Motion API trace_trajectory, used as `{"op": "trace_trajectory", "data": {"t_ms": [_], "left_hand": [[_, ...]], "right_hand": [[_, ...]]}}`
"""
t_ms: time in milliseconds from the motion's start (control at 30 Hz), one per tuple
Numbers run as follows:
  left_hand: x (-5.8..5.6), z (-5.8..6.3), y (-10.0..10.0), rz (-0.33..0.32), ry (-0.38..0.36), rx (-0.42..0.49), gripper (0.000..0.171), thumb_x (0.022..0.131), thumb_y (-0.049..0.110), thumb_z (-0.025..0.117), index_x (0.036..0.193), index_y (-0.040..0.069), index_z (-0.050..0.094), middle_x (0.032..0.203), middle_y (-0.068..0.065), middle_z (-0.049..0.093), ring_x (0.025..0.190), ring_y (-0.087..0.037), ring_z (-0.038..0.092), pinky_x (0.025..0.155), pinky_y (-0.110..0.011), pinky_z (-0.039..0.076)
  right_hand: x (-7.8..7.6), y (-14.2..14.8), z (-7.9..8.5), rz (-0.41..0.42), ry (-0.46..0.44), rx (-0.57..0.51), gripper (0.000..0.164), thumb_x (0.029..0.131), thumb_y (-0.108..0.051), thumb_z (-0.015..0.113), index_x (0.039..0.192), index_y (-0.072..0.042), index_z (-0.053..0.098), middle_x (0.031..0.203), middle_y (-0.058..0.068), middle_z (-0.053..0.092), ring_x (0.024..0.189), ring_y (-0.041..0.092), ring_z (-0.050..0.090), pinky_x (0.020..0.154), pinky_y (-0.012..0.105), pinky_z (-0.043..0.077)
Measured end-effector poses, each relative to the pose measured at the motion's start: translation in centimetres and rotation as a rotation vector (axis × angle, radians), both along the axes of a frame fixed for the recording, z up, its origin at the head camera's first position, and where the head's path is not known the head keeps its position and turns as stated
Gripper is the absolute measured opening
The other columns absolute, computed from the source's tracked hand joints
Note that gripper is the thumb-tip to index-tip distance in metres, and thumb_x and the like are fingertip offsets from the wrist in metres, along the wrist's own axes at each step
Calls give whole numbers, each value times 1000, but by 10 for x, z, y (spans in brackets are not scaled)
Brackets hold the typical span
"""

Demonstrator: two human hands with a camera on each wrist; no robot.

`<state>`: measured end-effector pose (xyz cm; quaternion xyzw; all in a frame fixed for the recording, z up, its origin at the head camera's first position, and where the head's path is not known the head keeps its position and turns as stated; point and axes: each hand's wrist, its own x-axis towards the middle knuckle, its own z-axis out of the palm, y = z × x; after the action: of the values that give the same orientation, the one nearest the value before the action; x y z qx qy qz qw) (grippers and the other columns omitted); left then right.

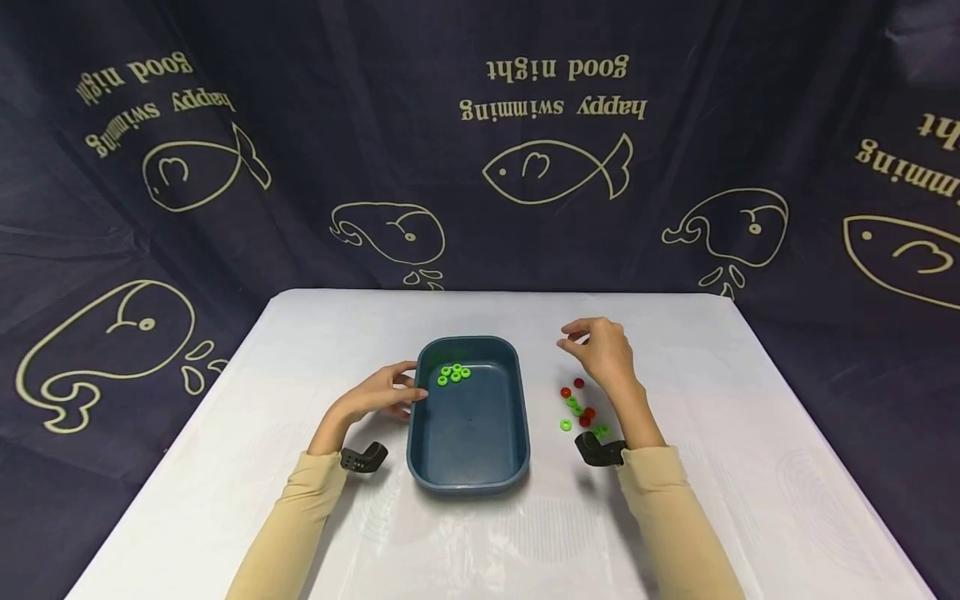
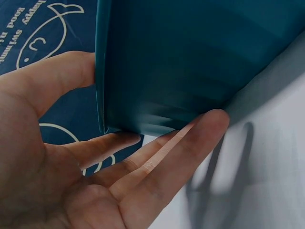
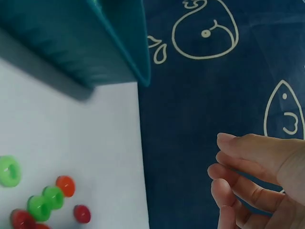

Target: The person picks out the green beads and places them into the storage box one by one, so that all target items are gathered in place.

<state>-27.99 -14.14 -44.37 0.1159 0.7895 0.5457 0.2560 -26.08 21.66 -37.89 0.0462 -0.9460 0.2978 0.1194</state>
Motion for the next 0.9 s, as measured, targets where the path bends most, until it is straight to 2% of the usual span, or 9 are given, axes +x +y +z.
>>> {"op": "trace_trajectory", "data": {"t_ms": [200,500,900], "left_hand": [[0,0,0,7,0,-9,75,86,18,67,147,4,26,120,-24,53,90,-29,68,71,-39,62],[-1,1,1,5,0,-15,74,86,19,67,147,5,26,120,-24,53,85,-22,68,72,-39,62],[-2,-1,0,-2,-2,-8,75,86,19,67,147,5,26,121,-25,53,86,-22,67,73,-40,62]], "right_hand": [[4,8,-13,-4,-17,-1,25,83,-19,71,101,-3,72,93,17,72,78,30,67,56,27,52],[13,15,-27,-22,-70,-1,26,83,-19,71,103,-1,72,94,17,72,80,32,68,67,41,57],[16,18,-53,-26,-130,-24,26,83,-17,70,104,-2,71,93,16,72,80,28,67,59,30,53]]}}
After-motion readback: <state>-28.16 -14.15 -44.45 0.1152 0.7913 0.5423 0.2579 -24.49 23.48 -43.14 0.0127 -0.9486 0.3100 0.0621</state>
